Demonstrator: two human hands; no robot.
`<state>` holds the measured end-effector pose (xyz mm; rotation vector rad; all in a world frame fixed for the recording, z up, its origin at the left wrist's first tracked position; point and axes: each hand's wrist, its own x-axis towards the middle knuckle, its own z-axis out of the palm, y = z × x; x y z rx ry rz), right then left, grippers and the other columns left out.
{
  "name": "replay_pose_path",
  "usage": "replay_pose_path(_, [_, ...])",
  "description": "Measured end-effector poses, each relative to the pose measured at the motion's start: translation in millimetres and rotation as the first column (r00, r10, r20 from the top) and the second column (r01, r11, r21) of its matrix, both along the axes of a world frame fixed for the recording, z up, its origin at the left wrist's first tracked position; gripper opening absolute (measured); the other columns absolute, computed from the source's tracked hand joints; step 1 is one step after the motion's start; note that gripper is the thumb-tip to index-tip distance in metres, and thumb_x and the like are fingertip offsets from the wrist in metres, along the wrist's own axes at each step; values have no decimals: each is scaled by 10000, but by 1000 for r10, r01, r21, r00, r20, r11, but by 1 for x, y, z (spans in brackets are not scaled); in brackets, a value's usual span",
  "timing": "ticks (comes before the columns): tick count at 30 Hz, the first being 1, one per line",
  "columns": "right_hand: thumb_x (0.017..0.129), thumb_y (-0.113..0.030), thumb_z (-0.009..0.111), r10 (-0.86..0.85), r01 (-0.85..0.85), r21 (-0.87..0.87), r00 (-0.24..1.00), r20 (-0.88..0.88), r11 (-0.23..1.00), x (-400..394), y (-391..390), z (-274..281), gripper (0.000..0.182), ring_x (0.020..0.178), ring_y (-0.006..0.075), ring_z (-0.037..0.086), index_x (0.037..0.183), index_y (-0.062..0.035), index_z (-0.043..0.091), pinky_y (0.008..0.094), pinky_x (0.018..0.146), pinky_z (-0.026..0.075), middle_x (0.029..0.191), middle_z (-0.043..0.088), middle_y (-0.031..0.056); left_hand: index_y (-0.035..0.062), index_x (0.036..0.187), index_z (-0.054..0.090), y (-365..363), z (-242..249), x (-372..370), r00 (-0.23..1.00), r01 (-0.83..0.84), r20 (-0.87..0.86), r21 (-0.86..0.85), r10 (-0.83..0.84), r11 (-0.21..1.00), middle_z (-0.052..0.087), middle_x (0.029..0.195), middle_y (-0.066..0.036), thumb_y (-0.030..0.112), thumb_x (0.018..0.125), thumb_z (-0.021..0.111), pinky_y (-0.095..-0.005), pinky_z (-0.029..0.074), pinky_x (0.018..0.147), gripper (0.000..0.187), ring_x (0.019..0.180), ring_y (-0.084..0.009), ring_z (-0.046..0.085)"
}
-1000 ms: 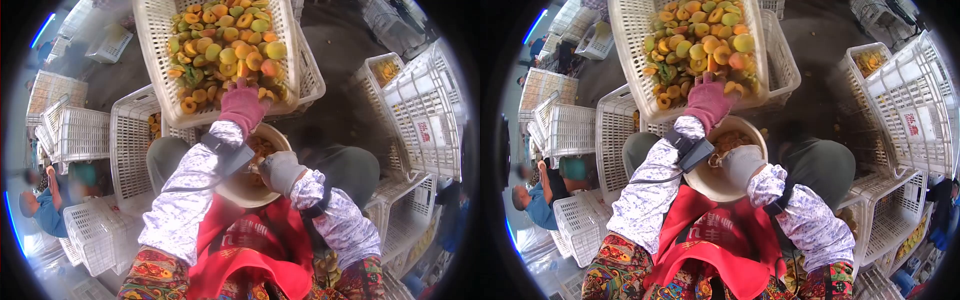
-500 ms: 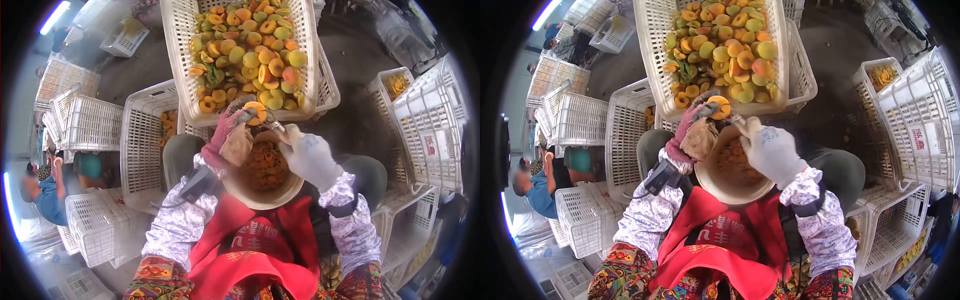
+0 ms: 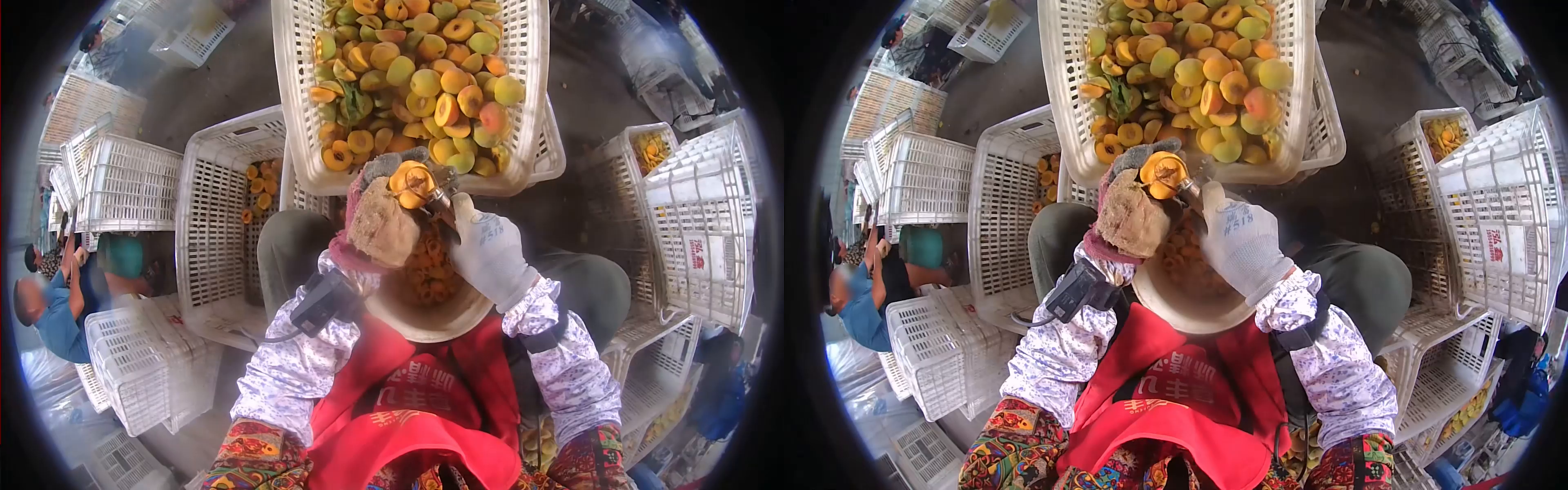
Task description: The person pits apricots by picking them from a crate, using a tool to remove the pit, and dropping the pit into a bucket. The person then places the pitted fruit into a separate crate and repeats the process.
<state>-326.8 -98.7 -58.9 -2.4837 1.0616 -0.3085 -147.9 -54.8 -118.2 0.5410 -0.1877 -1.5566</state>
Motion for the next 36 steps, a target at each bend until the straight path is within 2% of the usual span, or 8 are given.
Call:
replay_pose_path(7, [786, -120, 613, 10, -11, 32, 1000, 29, 999, 5, 2, -8, 391, 705, 363, 619, 1128, 19, 485, 431, 620, 488, 778, 632, 173, 34, 1256, 429, -4, 12, -1, 971, -10, 222, -310, 83, 951, 554, 1207, -123, 111, 884, 562, -382, 511, 880, 403, 1055, -258, 579])
replay_pose_path(10, [789, -85, 601, 3, -21, 196, 996, 93, 980, 8, 5, -12, 380, 813, 388, 606, 1132, 40, 492, 427, 696, 484, 891, 624, 209, 40, 1265, 418, -6, 11, -2, 936, 25, -339, -191, -90, 981, 555, 1197, -130, 144, 940, 489, -397, 524, 859, 348, 1051, -265, 583])
replay_pose_path(12, [788, -61, 592, -8, -37, 307, 989, 146, 951, 10, 4, -12, 371, 882, 403, 595, 1130, 50, 499, 425, 742, 479, 954, 614, 229, 50, 1172, 514, -2, 19, -13, 936, -239, 243, -97, 256, 966, 610, 1073, -140, 257, 957, 498, -420, 540, 816, 299, 978, -295, 613])
replay_pose_path(24, [834, -170, 594, 99, -323, 443, 884, 458, 836, 8, -6, 5, 242, 671, 325, 628, 973, 20, 534, 390, 590, 465, 715, 620, 188, 45, 926, 560, -11, 55, -22, 983, -177, 82, 130, 167, 976, 612, 801, -136, 339, 915, 560, -437, 523, 672, 294, 714, -317, 621])
replay_pose_path(26, [871, -192, 576, 24, 4, 968, 1000, -10, 249, 9, -16, 36, 229, 586, 174, 604, 995, -2, 542, 298, 510, 443, 682, 604, 104, 70, 907, 552, -11, 53, -19, 996, -83, 30, 26, 83, 996, 580, 784, -109, 327, 931, 535, -458, 517, 682, 259, 734, -317, 608])
replay_pose_path(29, [890, -215, 564, -174, -342, 925, 933, 314, -166, -3, -17, 26, 209, 522, 76, 536, 987, -31, 554, 225, 444, 403, 650, 552, 27, 89, 868, 529, -5, 57, -10, 952, 50, 304, -50, -33, 998, 530, 769, -77, 319, 953, 493, -473, 504, 704, 248, 765, -313, 582])
replay_pose_path(35, [876, -292, 597, 164, -192, 973, 972, 170, 128, -9, -7, 33, 275, 551, 147, 593, 974, -36, 571, 282, 501, 462, 675, 605, 47, 80, 1056, 555, 12, 83, 24, 958, -288, -38, -156, 285, 945, 608, 979, -116, 332, 991, 395, -466, 434, 957, 306, 969, -253, 583])
replay_pose_path(36, [865, -307, 597, 300, -216, 844, 952, 69, 491, -16, 3, 18, 293, 602, 210, 626, 970, -34, 579, 338, 548, 486, 713, 635, 87, 79, 1114, 545, 22, 90, 41, 938, -245, 165, -308, 305, 920, 603, 1016, -122, 314, 994, 376, -439, 420, 985, 313, 1015, -251, 568])
